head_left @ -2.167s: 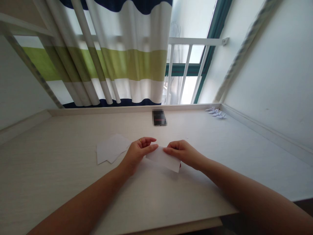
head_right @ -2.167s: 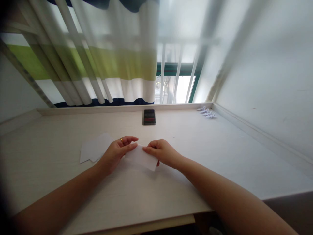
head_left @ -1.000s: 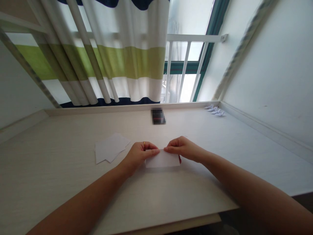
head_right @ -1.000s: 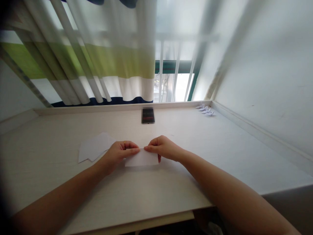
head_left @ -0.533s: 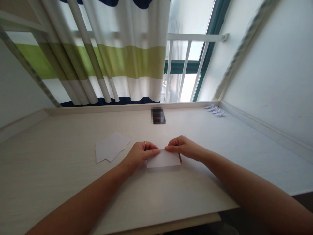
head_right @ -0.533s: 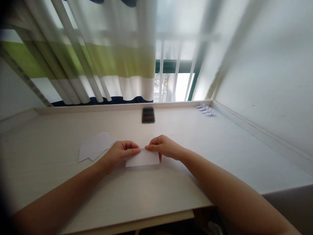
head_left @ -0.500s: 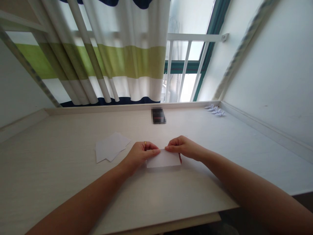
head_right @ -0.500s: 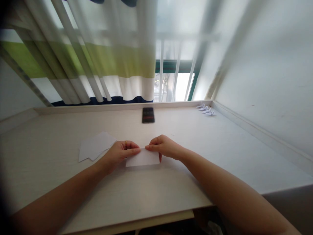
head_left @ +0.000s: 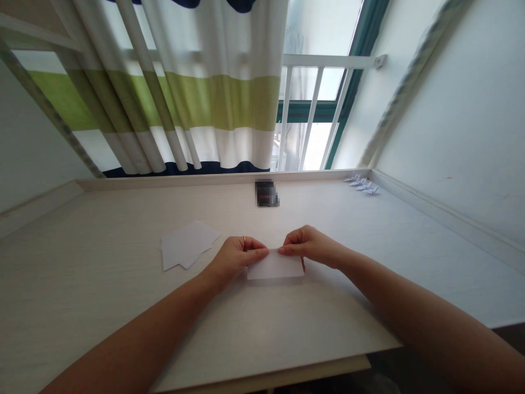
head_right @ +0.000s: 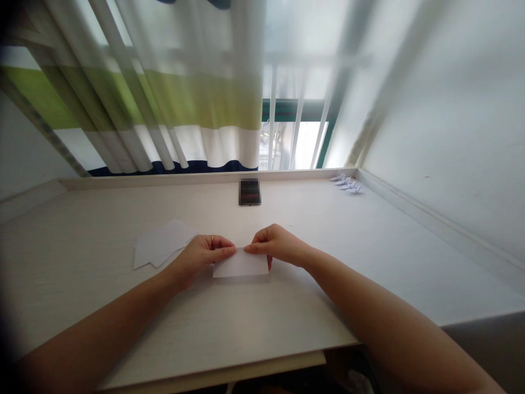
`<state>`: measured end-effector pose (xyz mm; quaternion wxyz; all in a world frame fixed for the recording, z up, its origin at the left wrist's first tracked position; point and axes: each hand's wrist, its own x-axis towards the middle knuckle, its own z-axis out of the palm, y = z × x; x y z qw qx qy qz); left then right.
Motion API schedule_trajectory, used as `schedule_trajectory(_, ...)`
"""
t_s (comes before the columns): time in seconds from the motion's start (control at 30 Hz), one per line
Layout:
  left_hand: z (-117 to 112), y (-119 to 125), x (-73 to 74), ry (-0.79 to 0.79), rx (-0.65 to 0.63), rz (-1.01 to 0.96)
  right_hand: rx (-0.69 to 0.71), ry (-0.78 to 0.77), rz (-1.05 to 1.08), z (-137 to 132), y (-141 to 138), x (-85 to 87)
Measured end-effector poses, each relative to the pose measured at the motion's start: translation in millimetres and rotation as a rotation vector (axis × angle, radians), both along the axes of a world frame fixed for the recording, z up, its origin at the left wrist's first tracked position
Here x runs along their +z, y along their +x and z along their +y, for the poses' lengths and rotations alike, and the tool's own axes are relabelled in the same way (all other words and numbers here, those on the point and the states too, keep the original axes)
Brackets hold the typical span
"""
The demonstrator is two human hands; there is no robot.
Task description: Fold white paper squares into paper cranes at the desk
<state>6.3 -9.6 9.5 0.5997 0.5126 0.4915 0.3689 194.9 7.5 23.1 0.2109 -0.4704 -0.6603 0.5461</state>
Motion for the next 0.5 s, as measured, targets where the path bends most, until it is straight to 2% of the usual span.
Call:
schedule_trajectory(0.2, 1.4, -1.1, -3.2, 0.003, -0.015, 0.021, -0.047, 0.022, -0.018, -0.9, -1.9, 1.8)
schedule_trajectory(0.5, 0.0, 0.1, -2.0, -0.020, -0.026, 0.027, -0.006, 0.050, -0.046, -2.3, -1.2, 4.6)
